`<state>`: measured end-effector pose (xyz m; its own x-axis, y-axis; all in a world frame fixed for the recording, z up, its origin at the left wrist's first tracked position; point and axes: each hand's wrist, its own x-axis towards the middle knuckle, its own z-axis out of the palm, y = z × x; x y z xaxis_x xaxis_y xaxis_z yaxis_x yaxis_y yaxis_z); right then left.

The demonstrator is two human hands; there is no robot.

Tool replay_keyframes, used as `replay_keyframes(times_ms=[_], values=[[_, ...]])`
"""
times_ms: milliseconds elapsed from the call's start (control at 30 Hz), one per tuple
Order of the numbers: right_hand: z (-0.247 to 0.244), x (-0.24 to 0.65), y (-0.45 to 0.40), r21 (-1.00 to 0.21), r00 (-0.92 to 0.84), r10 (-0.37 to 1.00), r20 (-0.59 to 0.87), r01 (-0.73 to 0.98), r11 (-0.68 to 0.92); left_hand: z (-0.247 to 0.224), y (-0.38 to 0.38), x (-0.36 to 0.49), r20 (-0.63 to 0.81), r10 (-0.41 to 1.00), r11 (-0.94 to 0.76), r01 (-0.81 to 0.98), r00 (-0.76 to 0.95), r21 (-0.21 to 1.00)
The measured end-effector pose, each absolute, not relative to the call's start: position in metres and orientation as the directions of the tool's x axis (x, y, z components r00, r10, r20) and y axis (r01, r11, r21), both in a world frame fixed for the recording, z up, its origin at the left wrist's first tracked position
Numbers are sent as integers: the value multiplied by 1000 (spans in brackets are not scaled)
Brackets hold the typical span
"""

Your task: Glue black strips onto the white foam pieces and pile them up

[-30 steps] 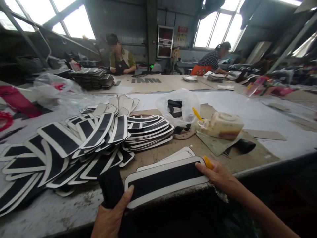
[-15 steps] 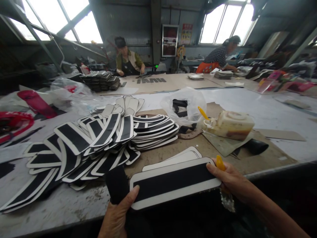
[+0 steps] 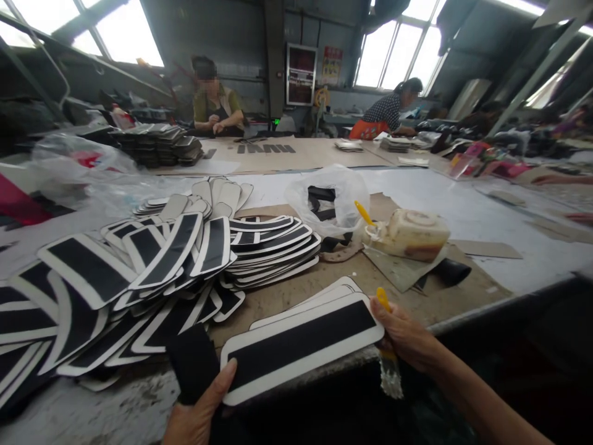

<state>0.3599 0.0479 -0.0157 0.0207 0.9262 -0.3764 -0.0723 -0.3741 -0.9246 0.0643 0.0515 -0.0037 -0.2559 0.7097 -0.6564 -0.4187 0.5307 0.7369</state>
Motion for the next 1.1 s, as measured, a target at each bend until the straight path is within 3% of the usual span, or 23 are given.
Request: replay_keyframes(times_ms=[167,433,567,700,767,833,967,1100], values=[[-9,357,53,-876,114,882,-457,115,-468,-6,49,58,-564,805,455,-423,-181,784],[-7,346,71,-833,96,827,-554,-73,-549,-10,45,30,-498,859,502,-396,121,769],[8,325,89,-900,66,898,-434,-77,-429,21,66,12,-508,858,445,-385,-73,808],[23,317,101,-956,65,959,-274,-128,-265,57,97,-14,-371,855,217,-400,-363,890],[26,318,99,-961,96,966,-239,-168,-221,57,103,-17,-346,858,179,-410,-380,894],[24,320,96,-967,151,964,-217,-168,-191,43,98,-8,-387,865,277,-340,-318,899],[13,323,90,-972,262,936,-233,-26,-235,-8,75,35,-467,869,468,-35,-161,883],[8,314,87,-968,255,934,-251,-93,-235,-43,69,65,-498,857,510,79,-132,856]])
